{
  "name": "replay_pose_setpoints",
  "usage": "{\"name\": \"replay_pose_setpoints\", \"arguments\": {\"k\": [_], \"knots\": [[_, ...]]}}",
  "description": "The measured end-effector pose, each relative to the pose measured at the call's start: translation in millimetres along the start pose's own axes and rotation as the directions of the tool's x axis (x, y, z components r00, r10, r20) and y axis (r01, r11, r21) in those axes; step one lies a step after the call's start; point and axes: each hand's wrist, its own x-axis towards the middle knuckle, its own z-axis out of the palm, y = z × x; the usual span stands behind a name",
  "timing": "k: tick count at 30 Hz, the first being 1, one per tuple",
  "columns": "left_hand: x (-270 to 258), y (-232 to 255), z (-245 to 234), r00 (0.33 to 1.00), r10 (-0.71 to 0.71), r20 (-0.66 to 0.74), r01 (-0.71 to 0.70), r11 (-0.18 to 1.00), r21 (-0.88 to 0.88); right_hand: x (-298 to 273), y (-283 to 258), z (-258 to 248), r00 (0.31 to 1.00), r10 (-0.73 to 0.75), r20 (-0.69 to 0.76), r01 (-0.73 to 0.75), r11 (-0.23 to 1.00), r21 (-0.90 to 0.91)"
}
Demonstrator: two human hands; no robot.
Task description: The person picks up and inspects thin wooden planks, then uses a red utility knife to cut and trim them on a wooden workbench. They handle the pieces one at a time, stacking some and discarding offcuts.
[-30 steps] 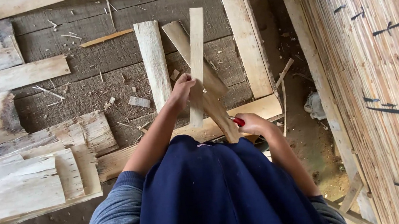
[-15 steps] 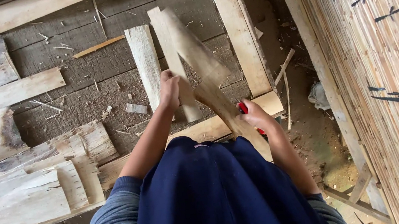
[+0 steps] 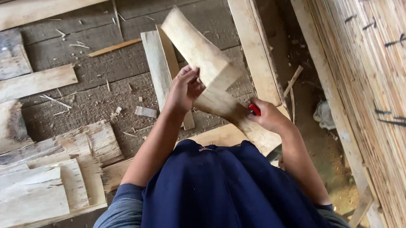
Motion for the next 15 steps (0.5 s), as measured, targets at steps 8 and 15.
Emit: {"name": "replay_pose_setpoints", "arguments": {"k": [8, 15], "knots": [[-40.0, 35.1, 37.5, 0.943, 0.291, 0.158, -0.317, 0.931, 0.178, -5.2, -81.5, -25.2, 0.958, -0.136, -0.252, 0.202, 0.945, 0.256], [22.5, -3.1, -48.5, 0.956, 0.275, 0.100, -0.292, 0.911, 0.290, 5.6, -114.7, -13.1, 0.967, -0.145, -0.208, 0.203, 0.935, 0.292]]}}
